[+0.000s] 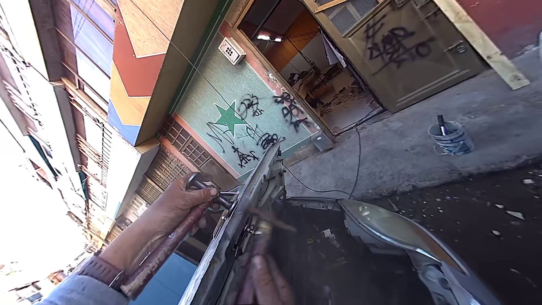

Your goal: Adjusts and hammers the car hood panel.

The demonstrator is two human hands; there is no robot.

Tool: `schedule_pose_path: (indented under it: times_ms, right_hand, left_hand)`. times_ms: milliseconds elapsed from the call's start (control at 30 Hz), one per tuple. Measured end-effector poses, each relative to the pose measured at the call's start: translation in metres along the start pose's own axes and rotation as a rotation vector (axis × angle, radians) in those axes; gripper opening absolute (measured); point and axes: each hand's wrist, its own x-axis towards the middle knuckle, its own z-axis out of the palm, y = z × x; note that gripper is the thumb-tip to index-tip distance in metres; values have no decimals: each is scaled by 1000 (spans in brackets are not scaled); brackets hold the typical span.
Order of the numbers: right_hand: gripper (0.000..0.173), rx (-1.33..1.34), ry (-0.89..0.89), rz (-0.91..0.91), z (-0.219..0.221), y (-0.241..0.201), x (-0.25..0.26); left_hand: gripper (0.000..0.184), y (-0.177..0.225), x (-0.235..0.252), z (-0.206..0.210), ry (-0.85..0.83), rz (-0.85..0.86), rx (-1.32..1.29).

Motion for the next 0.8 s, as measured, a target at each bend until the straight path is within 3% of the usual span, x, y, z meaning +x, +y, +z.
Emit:
schedule_pose_path:
  times_ms: [67,133,267,433,600,733,800]
  right_hand:
    - [41,88,143,-115,-6,0,3]
    - [38,100,160,-132,-11,8,7]
    - [35,-42,-38,195,-8,12,13]
    - [39,31,238,-87,-15,13,16]
    - [33,-229,-38,97,-14,12,15]
    - [37,-39,259,-53,-17,14,17]
    - [35,-103,233,-104,-12,19,18]
  left_hand:
    - [40,-1,-3,-4,14,8,6]
    - [42,-2,-5,-7,26,-2,5]
    - [39,3,-4,-2,33,-18,30]
    - [38,2,-3,-4,20,-23,22]
    - [37,2,-1,-7,47,-10,60]
    - [37,0,-1,-4,14,-15,27]
    - [38,0,-2,-5,18,-12,29]
